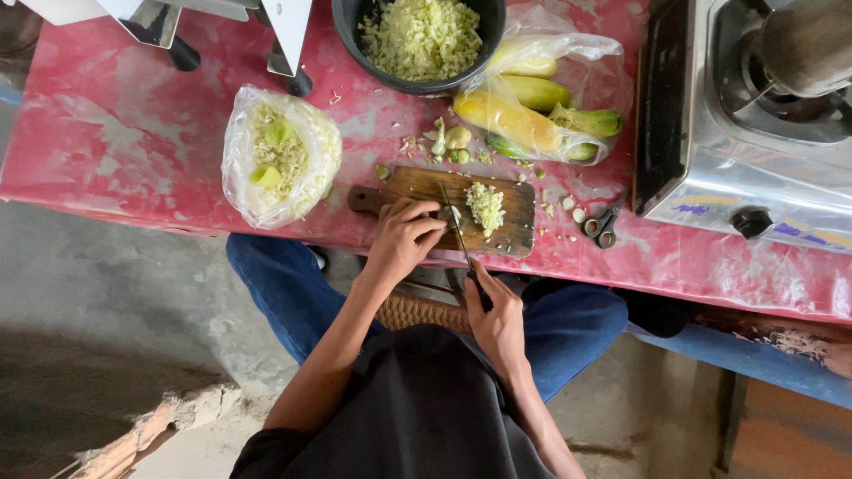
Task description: The person chops a variety of vegetables including cabbage and a cucumber-like squash by hand on a wooden cutting board, placing the pieces into a black bowl.
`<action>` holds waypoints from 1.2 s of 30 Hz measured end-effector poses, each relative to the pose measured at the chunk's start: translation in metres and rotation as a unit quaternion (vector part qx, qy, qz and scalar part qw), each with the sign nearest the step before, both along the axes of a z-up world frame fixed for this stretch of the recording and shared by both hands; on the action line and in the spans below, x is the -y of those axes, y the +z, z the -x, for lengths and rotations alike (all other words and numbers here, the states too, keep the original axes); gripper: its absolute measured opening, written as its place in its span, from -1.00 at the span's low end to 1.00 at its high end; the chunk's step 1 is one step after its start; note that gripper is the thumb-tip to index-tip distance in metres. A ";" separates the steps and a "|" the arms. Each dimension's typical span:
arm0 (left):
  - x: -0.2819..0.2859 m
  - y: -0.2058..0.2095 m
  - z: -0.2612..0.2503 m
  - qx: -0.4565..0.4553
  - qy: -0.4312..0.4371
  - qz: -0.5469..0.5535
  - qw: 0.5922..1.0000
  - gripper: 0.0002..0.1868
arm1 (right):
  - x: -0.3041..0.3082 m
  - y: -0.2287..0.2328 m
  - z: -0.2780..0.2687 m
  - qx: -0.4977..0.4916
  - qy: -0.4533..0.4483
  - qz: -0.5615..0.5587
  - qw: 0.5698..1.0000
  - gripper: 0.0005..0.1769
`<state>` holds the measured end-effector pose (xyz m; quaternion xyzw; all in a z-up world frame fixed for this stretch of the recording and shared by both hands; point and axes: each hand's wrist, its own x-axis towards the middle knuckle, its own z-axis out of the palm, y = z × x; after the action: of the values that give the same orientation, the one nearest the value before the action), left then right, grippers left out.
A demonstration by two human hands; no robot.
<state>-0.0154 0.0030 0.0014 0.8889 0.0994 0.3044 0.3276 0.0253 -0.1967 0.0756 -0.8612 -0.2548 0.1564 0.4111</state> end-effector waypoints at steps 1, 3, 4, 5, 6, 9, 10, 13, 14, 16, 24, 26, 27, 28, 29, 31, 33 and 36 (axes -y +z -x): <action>0.000 0.000 0.000 0.000 -0.002 0.006 1.000 -0.90 | -0.003 -0.002 0.000 -0.001 -0.001 0.000 1.000 -0.57; 0.000 0.001 -0.001 0.004 -0.003 0.004 1.000 -0.91 | -0.009 -0.006 -0.003 0.059 0.026 -0.061 0.996 -0.60; 0.000 0.001 0.000 0.007 -0.004 0.003 1.000 -0.91 | -0.009 -0.007 -0.004 0.059 0.026 -0.061 0.996 -0.60; 0.001 0.000 0.001 0.007 -0.004 0.003 1.000 -0.91 | -0.010 -0.007 -0.005 0.041 0.017 -0.052 0.998 -0.60; 0.001 0.000 0.002 0.009 -0.006 0.008 1.000 -0.90 | -0.011 -0.008 -0.007 0.023 0.009 -0.046 0.999 -0.59; 0.000 -0.001 0.001 0.005 -0.003 0.001 1.000 -0.87 | -0.004 -0.005 -0.005 0.072 0.028 -0.079 0.994 -0.58; 0.000 -0.002 0.001 -0.004 -0.002 -0.006 1.000 -0.85 | -0.002 -0.004 -0.004 0.071 0.030 -0.079 0.994 -0.58; -0.001 -0.007 0.001 0.002 0.001 0.004 1.000 -0.83 | 0.004 0.001 0.000 0.029 0.023 -0.058 0.998 -0.56; -0.001 -0.008 0.001 0.001 -0.002 0.005 1.000 -0.83 | 0.003 0.002 -0.001 -0.002 0.013 -0.031 0.999 -0.55; -0.002 -0.009 0.000 0.005 -0.001 0.009 1.000 -0.87 | -0.001 0.002 0.000 -0.035 0.002 -0.003 0.999 -0.54; 0.000 -0.006 0.003 0.013 -0.008 0.013 1.000 -0.89 | -0.013 -0.010 -0.005 0.021 0.009 -0.071 0.997 -0.60; -0.001 -0.005 0.001 0.014 -0.003 0.014 1.000 -0.88 | -0.007 -0.007 -0.003 0.025 0.011 -0.077 0.997 -0.60; -0.002 -0.006 0.000 0.016 0.000 0.019 1.000 -0.87 | -0.006 -0.007 -0.003 0.026 0.012 -0.080 0.996 -0.60; 0.000 -0.007 0.000 0.015 0.001 0.028 0.999 -0.86 | -0.004 -0.006 -0.002 0.025 0.012 -0.078 0.997 -0.60; 0.000 -0.008 0.001 0.014 0.001 0.030 0.999 -0.86 | -0.001 -0.006 -0.001 0.015 0.015 -0.062 0.998 -0.58; -0.001 -0.009 0.001 0.027 0.000 0.030 0.999 -0.84 | 0.003 -0.007 0.001 0.005 0.013 -0.043 0.999 -0.57; -0.001 -0.009 0.001 0.027 -0.002 0.029 0.999 -0.86 | 0.000 -0.009 0.002 0.031 0.026 -0.060 0.997 -0.57; -0.003 -0.008 0.001 0.032 -0.007 0.028 0.999 -0.89 | -0.004 -0.011 0.001 -0.030 0.009 -0.026 0.999 -0.55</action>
<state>-0.0165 0.0058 -0.0065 0.8699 0.0911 0.3269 0.3579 0.0243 -0.1926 0.0651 -0.8428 -0.2544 0.1794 0.4391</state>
